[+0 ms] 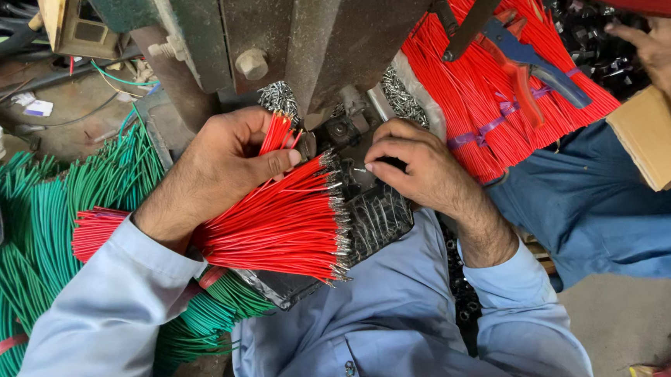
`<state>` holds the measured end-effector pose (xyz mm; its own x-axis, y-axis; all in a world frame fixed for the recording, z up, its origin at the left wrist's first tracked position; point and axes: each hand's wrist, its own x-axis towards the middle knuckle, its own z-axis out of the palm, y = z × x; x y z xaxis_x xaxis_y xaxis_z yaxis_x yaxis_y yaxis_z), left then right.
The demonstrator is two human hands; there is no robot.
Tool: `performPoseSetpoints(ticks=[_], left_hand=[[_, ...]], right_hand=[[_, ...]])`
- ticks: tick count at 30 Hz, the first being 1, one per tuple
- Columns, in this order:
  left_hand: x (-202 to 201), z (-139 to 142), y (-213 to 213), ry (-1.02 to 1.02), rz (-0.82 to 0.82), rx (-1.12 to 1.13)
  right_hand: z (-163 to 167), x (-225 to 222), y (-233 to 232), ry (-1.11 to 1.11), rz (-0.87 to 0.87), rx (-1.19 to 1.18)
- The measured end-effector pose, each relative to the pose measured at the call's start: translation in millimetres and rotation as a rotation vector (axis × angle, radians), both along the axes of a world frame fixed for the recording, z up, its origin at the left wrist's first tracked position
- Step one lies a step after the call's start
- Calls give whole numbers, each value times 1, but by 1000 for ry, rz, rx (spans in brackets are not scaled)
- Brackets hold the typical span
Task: The person holds a bundle of red insulated wires and repeatedly crimps metal terminals onto the wire ends using a bench-mounted crimping press, taking terminals from a tray and pressing the machine pedal/lever for each wire.
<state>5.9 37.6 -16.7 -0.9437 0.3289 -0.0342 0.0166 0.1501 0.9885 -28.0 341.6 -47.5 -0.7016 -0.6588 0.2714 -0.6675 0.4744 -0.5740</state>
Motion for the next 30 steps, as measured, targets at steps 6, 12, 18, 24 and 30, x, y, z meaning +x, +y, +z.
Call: performPoseSetpoints(ticks=[6, 12, 18, 24, 30], left_hand=[[0, -1, -2, 17, -2, 21], [0, 0, -2, 32, -7, 28], [-2, -2, -3, 28, -10, 11], [-4, -5, -2, 29, -25, 74], [-1, 0, -3, 24, 19, -9]], right_hand=[[-4, 3, -11, -216, -252, -179], [-10, -2, -36, -240, -98, -517], [-19, -6, -64, -367, -65, -632], [-27, -9, -65, -368, -91, -598], [-28, -9, -64, -364, -128, -537]])
